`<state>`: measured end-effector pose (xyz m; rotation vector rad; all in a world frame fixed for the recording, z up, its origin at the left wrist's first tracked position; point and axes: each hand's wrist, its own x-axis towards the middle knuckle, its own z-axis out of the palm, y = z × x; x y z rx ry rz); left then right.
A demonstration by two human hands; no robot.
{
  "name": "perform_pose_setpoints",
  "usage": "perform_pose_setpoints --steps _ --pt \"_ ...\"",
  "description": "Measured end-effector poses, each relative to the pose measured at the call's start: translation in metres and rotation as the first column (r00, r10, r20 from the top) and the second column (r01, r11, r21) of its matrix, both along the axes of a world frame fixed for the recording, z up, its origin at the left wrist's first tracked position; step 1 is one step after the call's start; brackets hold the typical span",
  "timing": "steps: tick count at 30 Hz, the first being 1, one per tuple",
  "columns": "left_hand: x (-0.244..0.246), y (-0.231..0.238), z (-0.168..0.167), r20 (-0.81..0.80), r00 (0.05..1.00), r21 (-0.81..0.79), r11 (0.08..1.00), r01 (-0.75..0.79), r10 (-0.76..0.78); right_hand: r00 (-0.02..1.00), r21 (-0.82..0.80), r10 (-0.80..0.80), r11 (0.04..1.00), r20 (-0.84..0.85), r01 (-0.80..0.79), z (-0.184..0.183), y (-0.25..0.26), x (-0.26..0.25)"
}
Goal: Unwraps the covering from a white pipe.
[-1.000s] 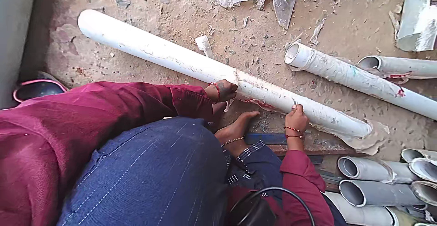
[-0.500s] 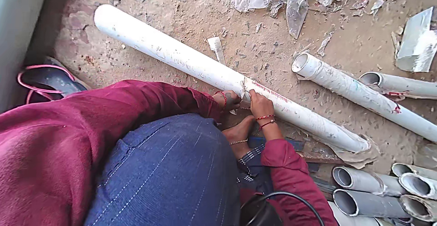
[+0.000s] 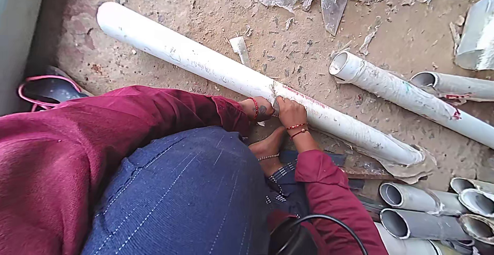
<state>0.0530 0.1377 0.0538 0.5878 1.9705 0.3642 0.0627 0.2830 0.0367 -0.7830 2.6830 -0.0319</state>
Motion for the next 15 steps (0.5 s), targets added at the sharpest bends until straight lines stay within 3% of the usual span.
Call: perform_pose_setpoints --steps 6,12,14,15 --pt "0.0 -0.003 -0.008 -0.03 0.999 0.029 0.999 -0.024 0.025 0.996 0.192 -0.06 0.98 0.071 0.045 0.015 0.008 0.004" --pt "0.0 -0.002 -0.007 -0.033 0.999 0.0 1.0 0.008 -0.008 0.991 0.358 -0.115 0.93 0.075 0.081 -0.001 0.107 0.032" --pt "0.001 0.0 -0.015 -0.008 0.987 -0.064 0.984 -0.163 0.163 0.98 0.315 -0.195 0.932 0.029 0.176 0.001 0.147 0.037" --pt "0.01 0.001 -0.036 -0.081 0.937 -0.039 0.938 -0.343 0.34 0.966 0.233 -0.256 0.938 -0.036 0.257 0.004 0.162 0.038"
